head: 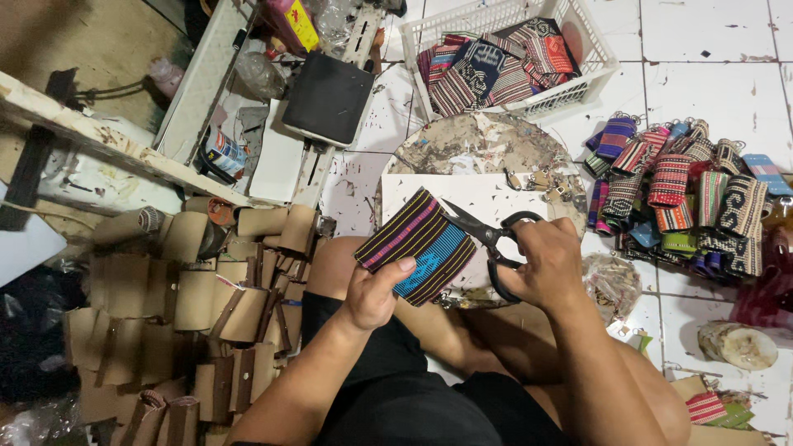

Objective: The person trims the edges of small, patterned fabric keychains using scissors. They handle each keychain individually, cutting along the edges to remove excess fabric, then inspect the trimmed edges before moving to the next item.

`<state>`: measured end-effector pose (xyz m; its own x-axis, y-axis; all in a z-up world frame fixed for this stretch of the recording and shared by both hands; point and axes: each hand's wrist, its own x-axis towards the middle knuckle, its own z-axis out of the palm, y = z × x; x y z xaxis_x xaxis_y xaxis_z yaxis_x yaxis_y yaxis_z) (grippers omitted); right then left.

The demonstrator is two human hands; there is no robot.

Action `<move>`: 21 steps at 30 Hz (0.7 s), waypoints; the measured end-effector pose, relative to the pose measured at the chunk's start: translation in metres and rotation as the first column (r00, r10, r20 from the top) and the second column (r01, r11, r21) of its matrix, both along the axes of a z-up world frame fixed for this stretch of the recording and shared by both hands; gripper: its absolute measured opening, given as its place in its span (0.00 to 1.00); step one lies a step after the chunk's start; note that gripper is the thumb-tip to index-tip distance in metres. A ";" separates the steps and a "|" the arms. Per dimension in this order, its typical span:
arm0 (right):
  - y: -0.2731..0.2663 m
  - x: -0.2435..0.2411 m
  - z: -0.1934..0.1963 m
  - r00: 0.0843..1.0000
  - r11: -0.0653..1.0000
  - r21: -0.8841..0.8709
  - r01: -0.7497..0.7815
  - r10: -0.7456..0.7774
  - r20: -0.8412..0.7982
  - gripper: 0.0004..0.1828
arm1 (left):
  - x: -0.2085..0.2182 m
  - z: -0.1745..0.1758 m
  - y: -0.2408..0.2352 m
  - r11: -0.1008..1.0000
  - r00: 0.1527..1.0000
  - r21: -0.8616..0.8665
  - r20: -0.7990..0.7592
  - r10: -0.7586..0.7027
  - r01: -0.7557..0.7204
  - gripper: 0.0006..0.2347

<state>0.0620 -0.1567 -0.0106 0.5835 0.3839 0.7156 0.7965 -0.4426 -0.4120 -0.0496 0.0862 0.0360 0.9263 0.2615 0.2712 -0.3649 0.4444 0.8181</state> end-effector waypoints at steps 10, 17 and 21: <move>0.001 -0.003 -0.004 1.000 0.999 0.042 -0.015 0.015 -0.001 0.20 | -0.004 -0.004 -0.016 0.994 0.995 0.032 0.009 -0.100 0.100 0.15; -0.002 -0.005 -0.002 0.998 0.996 0.063 -0.056 0.058 -0.033 0.20 | -0.003 -0.007 -0.013 0.990 0.990 -0.024 0.025 -0.141 0.141 0.14; -0.003 -0.005 -0.005 0.994 0.993 0.080 -0.088 0.092 -0.053 0.20 | -0.005 -0.019 -0.011 0.988 0.989 -0.052 0.039 -0.144 0.146 0.15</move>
